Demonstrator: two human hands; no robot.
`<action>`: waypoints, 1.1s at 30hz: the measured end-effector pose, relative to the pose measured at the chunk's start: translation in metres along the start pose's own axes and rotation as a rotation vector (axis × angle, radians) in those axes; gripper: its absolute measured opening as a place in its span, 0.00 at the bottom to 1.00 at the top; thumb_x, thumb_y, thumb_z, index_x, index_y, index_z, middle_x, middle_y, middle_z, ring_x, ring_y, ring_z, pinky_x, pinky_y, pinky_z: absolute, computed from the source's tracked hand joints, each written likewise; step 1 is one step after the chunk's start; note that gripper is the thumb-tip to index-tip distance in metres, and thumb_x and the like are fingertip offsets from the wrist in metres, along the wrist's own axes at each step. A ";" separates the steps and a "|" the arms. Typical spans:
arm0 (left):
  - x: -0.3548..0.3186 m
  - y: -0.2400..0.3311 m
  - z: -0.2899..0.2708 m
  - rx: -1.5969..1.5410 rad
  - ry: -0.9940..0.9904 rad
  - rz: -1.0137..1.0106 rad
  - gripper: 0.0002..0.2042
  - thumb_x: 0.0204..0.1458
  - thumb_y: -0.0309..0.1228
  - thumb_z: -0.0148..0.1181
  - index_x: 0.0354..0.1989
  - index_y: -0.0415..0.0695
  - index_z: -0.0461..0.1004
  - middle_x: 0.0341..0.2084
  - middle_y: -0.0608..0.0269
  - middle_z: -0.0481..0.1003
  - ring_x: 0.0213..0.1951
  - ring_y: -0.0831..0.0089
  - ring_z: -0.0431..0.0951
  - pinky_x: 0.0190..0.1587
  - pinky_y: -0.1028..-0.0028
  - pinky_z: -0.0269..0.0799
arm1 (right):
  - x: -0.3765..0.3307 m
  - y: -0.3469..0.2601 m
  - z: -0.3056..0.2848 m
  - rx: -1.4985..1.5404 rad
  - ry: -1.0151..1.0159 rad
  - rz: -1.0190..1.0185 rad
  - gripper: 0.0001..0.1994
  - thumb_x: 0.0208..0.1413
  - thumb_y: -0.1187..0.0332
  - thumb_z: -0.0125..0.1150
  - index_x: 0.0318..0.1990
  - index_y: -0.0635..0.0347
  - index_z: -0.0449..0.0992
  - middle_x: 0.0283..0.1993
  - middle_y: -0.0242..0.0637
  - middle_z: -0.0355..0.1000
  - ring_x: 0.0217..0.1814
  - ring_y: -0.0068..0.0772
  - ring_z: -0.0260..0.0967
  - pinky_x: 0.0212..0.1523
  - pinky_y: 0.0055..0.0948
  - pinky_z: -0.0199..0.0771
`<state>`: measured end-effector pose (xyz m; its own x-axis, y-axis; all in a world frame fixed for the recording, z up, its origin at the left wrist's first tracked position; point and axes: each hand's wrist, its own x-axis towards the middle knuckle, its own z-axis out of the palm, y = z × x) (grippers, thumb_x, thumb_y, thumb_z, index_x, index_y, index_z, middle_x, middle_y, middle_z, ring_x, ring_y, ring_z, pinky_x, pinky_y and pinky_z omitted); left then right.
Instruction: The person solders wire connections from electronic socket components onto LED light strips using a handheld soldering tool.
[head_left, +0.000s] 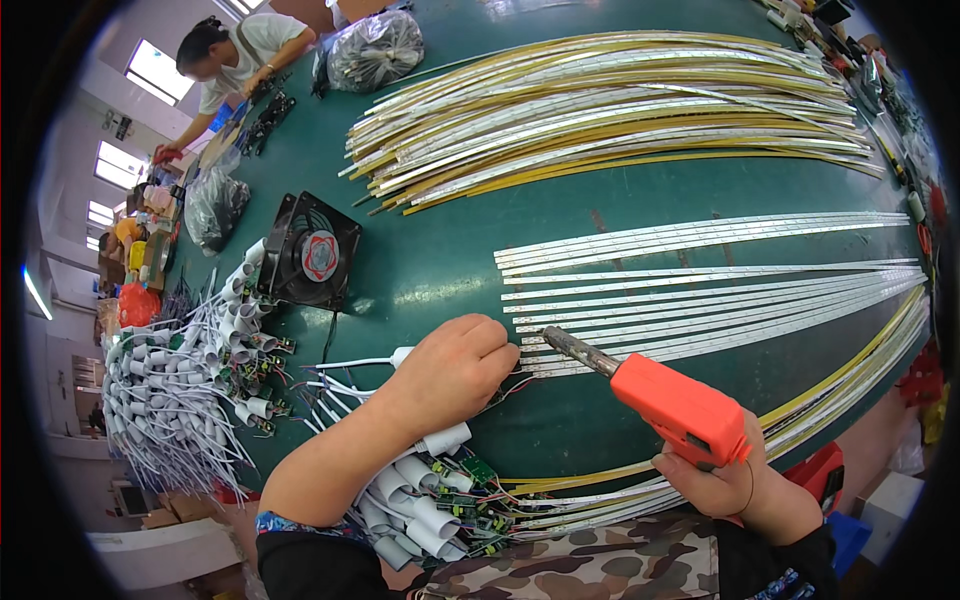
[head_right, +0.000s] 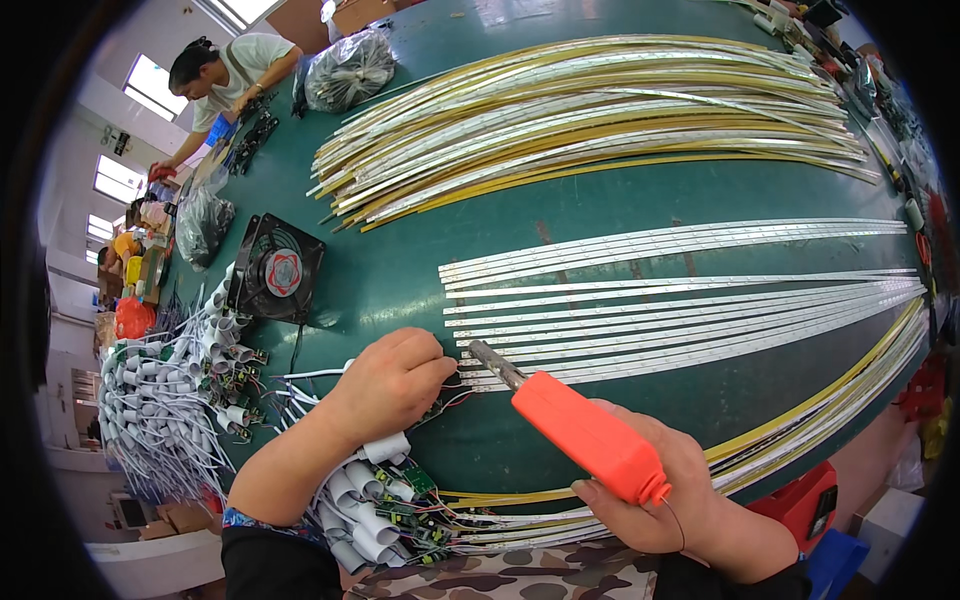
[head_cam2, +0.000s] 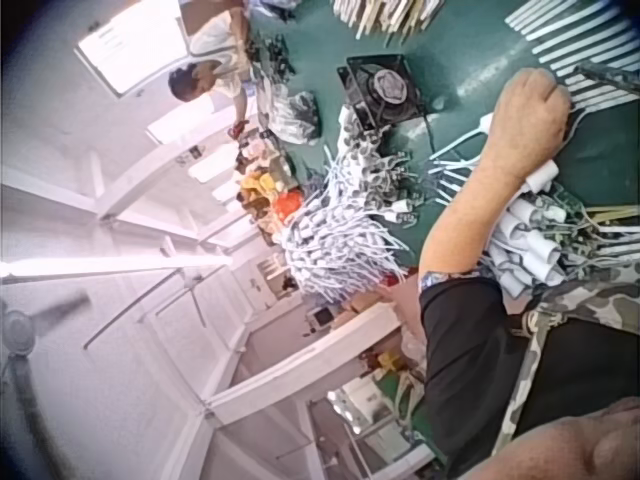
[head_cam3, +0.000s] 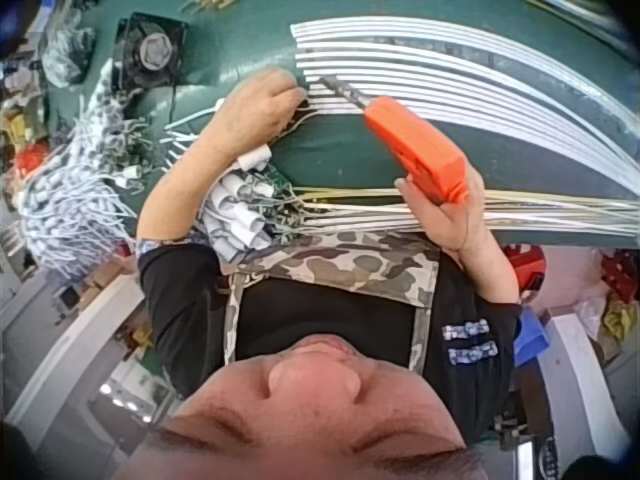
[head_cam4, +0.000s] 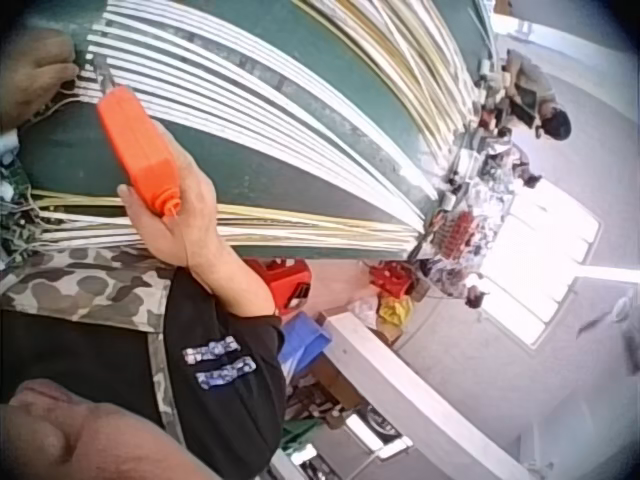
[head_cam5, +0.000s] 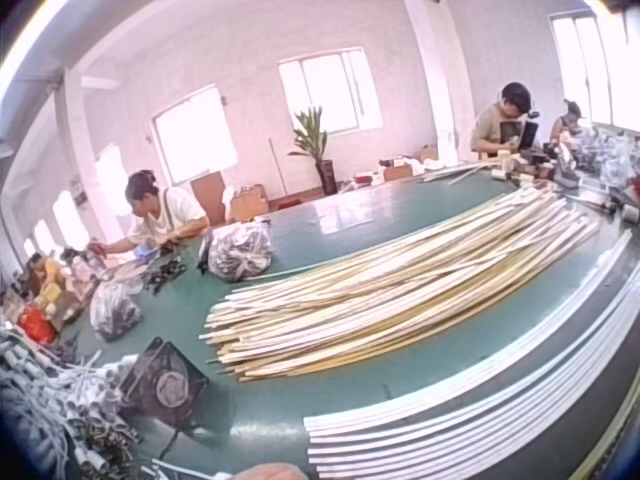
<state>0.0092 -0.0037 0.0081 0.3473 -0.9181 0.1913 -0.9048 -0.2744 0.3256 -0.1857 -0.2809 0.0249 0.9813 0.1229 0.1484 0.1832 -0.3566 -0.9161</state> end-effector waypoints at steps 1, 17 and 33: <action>0.000 0.000 0.000 -0.002 -0.002 -0.001 0.11 0.41 0.20 0.64 0.36 0.40 0.79 0.31 0.59 0.71 0.38 0.57 0.77 0.43 0.62 0.75 | 0.000 -0.001 -0.001 -0.005 -0.008 0.007 0.30 0.48 0.75 0.71 0.59 0.76 0.68 0.49 0.52 0.76 0.41 0.42 0.79 0.45 0.33 0.79; 0.002 0.003 -0.004 0.047 -0.018 -0.015 0.10 0.41 0.22 0.65 0.35 0.42 0.80 0.32 0.60 0.72 0.39 0.58 0.78 0.44 0.62 0.75 | -0.003 0.003 -0.001 0.017 0.035 -0.029 0.30 0.48 0.75 0.72 0.59 0.76 0.68 0.48 0.52 0.76 0.38 0.41 0.79 0.42 0.33 0.79; -0.001 -0.002 0.007 -0.038 0.146 -0.059 0.10 0.40 0.21 0.68 0.33 0.45 0.78 0.28 0.65 0.75 0.35 0.61 0.77 0.40 0.62 0.71 | 0.002 0.002 0.001 0.061 -0.014 0.058 0.31 0.48 0.75 0.71 0.61 0.74 0.68 0.42 0.46 0.77 0.32 0.38 0.76 0.38 0.32 0.77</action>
<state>0.0091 -0.0045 0.0005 0.4343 -0.8485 0.3023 -0.8727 -0.3133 0.3744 -0.1837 -0.2809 0.0231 0.9891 0.1171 0.0895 0.1217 -0.3063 -0.9441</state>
